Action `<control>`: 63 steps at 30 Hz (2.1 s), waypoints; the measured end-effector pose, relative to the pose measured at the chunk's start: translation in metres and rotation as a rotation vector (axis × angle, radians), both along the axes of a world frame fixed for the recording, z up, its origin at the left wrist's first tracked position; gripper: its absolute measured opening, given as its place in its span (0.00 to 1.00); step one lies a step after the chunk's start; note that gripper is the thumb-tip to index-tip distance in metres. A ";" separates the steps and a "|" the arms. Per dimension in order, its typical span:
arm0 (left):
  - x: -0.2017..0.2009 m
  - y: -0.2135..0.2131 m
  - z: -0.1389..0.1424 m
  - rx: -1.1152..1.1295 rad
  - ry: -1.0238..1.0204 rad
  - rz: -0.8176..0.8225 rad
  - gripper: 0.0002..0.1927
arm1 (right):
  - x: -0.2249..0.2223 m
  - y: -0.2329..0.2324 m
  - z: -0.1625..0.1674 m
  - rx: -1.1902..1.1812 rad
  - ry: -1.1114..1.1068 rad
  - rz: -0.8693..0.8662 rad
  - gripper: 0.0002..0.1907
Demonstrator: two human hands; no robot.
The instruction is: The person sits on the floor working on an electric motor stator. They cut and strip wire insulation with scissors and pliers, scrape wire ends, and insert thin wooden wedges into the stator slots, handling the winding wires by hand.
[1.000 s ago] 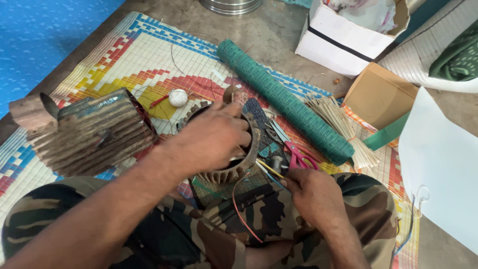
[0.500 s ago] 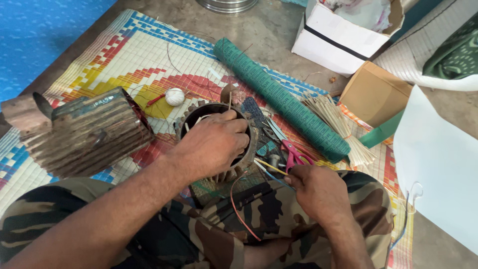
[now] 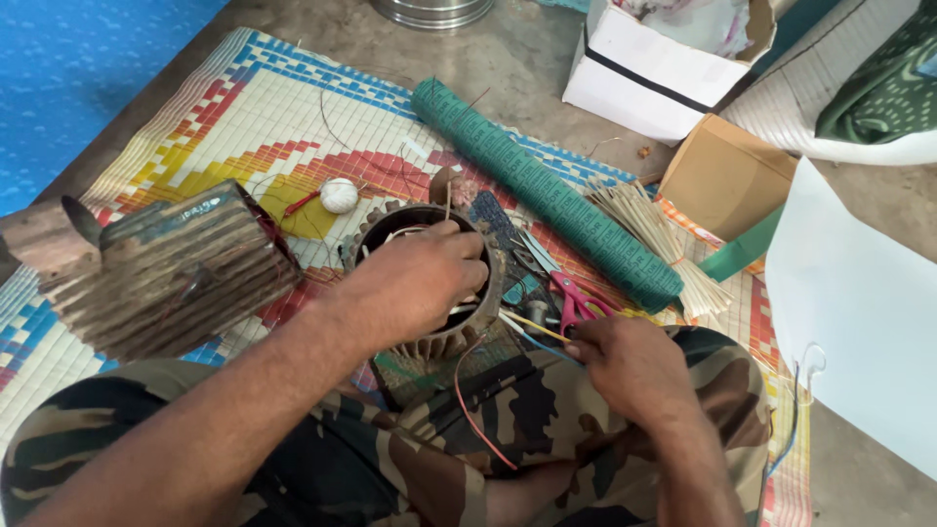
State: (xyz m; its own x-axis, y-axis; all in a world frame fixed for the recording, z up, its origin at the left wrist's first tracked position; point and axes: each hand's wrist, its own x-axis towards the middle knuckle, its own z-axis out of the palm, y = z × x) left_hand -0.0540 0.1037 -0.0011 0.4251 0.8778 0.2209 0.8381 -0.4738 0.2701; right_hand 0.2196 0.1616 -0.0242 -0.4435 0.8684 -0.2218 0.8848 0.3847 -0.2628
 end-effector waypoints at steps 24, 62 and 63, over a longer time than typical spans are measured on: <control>-0.029 0.019 0.015 -0.134 -0.030 -0.029 0.07 | -0.011 -0.019 0.015 0.235 0.586 -0.158 0.08; -0.039 0.037 -0.015 -0.100 -0.259 0.098 0.09 | -0.121 -0.013 -0.012 0.193 0.842 -0.084 0.12; -0.038 0.037 -0.017 -0.067 -0.258 0.106 0.10 | -0.120 -0.012 -0.013 0.176 0.832 -0.090 0.12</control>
State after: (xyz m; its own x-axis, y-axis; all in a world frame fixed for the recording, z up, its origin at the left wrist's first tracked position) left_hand -0.0917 0.1405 -0.0183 0.2677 0.9306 0.2498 0.7814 -0.3614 0.5088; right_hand 0.0994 0.1497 -0.0372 -0.3296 0.8997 0.2863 0.4597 0.4178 -0.7837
